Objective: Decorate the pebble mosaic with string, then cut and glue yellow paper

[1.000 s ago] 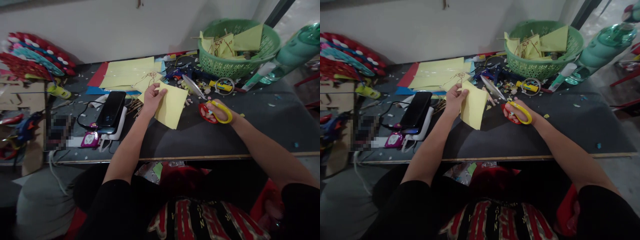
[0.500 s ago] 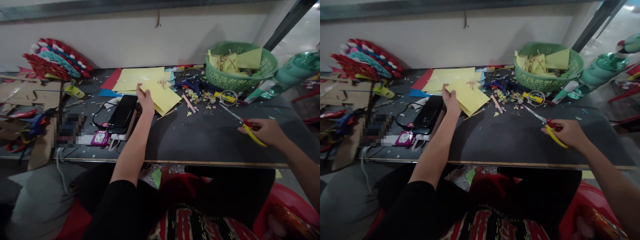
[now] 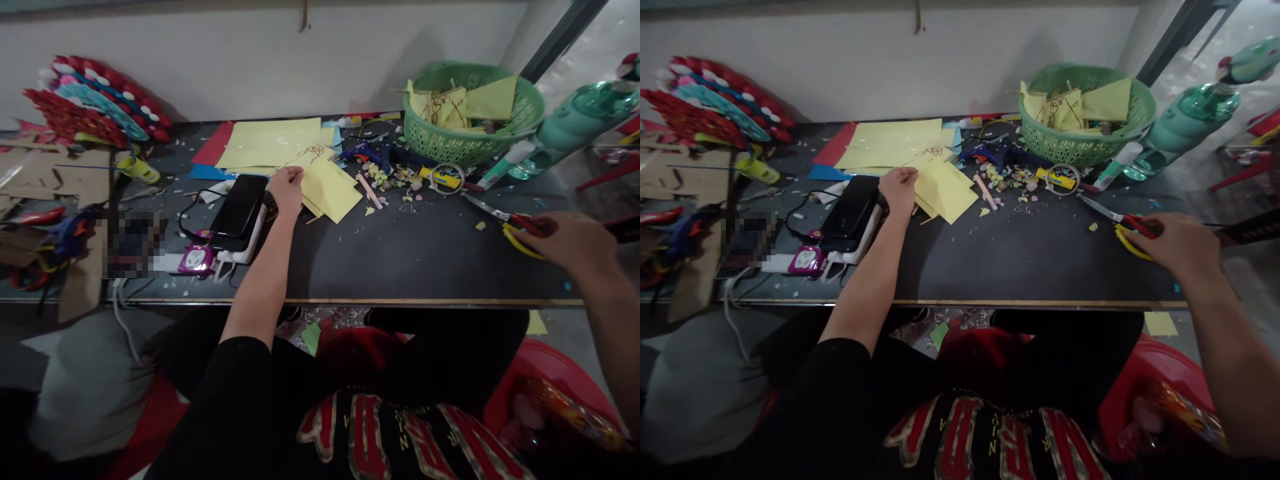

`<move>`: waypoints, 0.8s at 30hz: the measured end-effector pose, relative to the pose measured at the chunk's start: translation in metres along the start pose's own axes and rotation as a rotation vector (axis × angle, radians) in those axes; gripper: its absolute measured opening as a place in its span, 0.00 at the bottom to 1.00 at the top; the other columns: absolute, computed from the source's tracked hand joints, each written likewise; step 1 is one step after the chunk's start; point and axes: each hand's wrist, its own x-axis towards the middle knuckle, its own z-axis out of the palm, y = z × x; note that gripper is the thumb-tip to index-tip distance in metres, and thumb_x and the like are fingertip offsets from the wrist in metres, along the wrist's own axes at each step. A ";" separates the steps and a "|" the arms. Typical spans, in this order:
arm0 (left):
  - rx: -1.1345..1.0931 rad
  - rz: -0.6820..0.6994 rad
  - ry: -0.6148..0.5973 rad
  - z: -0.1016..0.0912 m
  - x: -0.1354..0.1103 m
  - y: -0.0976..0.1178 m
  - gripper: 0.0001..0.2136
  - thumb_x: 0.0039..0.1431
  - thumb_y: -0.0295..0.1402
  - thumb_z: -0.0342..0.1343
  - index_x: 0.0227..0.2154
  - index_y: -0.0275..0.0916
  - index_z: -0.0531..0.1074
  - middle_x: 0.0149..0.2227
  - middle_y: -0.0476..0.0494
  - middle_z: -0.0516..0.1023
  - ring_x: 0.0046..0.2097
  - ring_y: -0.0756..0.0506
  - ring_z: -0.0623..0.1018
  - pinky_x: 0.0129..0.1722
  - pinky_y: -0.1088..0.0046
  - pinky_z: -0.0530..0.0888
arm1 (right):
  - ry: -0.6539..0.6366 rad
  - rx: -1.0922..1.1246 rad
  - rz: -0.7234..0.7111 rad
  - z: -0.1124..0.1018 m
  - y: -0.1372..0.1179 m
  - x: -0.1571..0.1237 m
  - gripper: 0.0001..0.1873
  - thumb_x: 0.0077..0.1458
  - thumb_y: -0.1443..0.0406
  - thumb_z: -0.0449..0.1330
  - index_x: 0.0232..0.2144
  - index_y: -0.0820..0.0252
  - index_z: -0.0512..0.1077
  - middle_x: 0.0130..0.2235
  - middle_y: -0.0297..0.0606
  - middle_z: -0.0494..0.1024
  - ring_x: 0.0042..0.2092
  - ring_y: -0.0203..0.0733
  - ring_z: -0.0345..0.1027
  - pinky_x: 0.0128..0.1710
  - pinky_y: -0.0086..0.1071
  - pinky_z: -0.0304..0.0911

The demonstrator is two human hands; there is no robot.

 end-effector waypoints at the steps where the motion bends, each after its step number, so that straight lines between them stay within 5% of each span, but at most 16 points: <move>1: -0.007 -0.023 0.031 0.000 0.001 0.001 0.06 0.53 0.22 0.62 0.31 0.39 0.79 0.33 0.47 0.84 0.38 0.46 0.84 0.47 0.68 0.80 | 0.020 -0.006 -0.071 -0.002 0.001 0.002 0.21 0.32 0.54 0.76 0.31 0.51 0.79 0.36 0.52 0.82 0.37 0.51 0.75 0.29 0.40 0.56; 5: -0.138 -0.075 0.136 0.000 0.011 -0.005 0.06 0.55 0.23 0.61 0.34 0.38 0.79 0.37 0.45 0.84 0.42 0.46 0.84 0.52 0.67 0.79 | 0.131 0.007 -0.183 -0.005 -0.017 0.004 0.08 0.46 0.69 0.66 0.32 0.57 0.79 0.38 0.53 0.82 0.44 0.49 0.77 0.41 0.39 0.65; 10: -0.215 -0.037 0.276 0.002 0.024 -0.023 0.12 0.64 0.26 0.51 0.46 0.38 0.77 0.50 0.40 0.81 0.53 0.46 0.80 0.61 0.66 0.74 | 0.171 0.137 -0.231 0.008 -0.079 -0.008 0.21 0.57 0.71 0.54 0.49 0.59 0.78 0.47 0.44 0.82 0.48 0.43 0.78 0.50 0.32 0.68; 18: 0.028 0.173 0.158 -0.005 0.012 -0.015 0.13 0.61 0.26 0.49 0.42 0.41 0.78 0.49 0.44 0.83 0.53 0.46 0.80 0.54 0.66 0.76 | 0.112 0.371 -0.370 0.033 -0.179 -0.014 0.21 0.63 0.68 0.51 0.53 0.56 0.76 0.51 0.37 0.80 0.49 0.42 0.78 0.49 0.34 0.73; 21: 0.167 0.398 -0.024 -0.008 0.006 -0.009 0.13 0.59 0.34 0.56 0.46 0.41 0.77 0.51 0.42 0.81 0.55 0.44 0.78 0.61 0.62 0.71 | 0.098 0.461 -0.466 0.046 -0.213 -0.005 0.26 0.61 0.73 0.48 0.57 0.55 0.73 0.55 0.36 0.77 0.53 0.42 0.76 0.55 0.38 0.72; 24: 0.287 0.633 -0.423 -0.009 -0.001 0.000 0.18 0.57 0.45 0.60 0.47 0.43 0.77 0.54 0.42 0.79 0.59 0.41 0.75 0.65 0.58 0.66 | 0.030 0.524 -0.720 0.058 -0.243 0.008 0.26 0.61 0.74 0.48 0.55 0.54 0.75 0.54 0.33 0.79 0.52 0.40 0.77 0.66 0.46 0.61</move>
